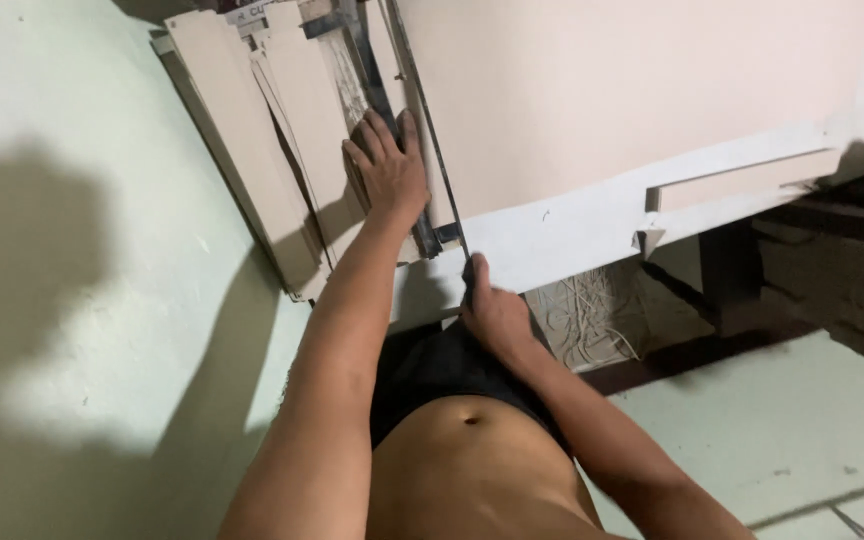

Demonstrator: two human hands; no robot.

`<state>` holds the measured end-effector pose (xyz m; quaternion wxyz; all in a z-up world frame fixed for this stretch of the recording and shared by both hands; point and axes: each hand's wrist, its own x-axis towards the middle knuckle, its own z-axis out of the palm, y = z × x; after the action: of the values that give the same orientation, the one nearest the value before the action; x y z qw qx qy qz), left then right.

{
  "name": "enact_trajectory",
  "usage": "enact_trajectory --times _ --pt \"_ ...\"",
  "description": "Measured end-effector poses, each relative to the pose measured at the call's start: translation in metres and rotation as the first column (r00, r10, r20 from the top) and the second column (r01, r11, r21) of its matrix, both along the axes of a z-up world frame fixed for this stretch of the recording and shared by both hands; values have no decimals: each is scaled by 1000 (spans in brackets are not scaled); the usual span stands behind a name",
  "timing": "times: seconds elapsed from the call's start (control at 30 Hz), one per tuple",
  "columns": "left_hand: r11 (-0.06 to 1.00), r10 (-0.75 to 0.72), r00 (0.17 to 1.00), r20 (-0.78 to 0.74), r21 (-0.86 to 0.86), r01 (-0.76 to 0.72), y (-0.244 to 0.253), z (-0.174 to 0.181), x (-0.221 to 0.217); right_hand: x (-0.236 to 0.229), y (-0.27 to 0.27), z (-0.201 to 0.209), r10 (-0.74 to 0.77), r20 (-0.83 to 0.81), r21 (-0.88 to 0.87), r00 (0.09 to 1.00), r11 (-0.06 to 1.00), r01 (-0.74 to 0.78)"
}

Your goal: The person uses a manual paper cutter to trim a large sheet of paper. They repeatedly position the paper against the guide, pull down the cutting arm to slice the sheet, and then remove the cut pieces.

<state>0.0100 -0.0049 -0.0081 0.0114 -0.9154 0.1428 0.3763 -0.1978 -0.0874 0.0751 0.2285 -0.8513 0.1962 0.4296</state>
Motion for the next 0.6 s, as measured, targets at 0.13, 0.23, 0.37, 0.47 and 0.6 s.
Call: enact_trajectory --times 0.13,0.23,0.37,0.47,0.6 --pt "1000 -16 999 -31 -18 16 0 -5 -4 -32 -8 -83 -3 113 30 994 1000 0" --pt "998 -24 998 56 -52 27 6 -5 -10 -18 -16 -22 -124 109 164 986 981 105" --pt "761 422 894 -151 -476 -440 -7 82 -13 0 -52 89 -557 64 520 828 727 449" --pt "-309 -251 25 -968 55 -950 18 -217 -67 19 -73 55 -739 -131 534 661 509 675" --pt "196 -136 827 -546 -833 -518 37 -50 -51 13 -137 -114 -949 74 585 306 289 758"
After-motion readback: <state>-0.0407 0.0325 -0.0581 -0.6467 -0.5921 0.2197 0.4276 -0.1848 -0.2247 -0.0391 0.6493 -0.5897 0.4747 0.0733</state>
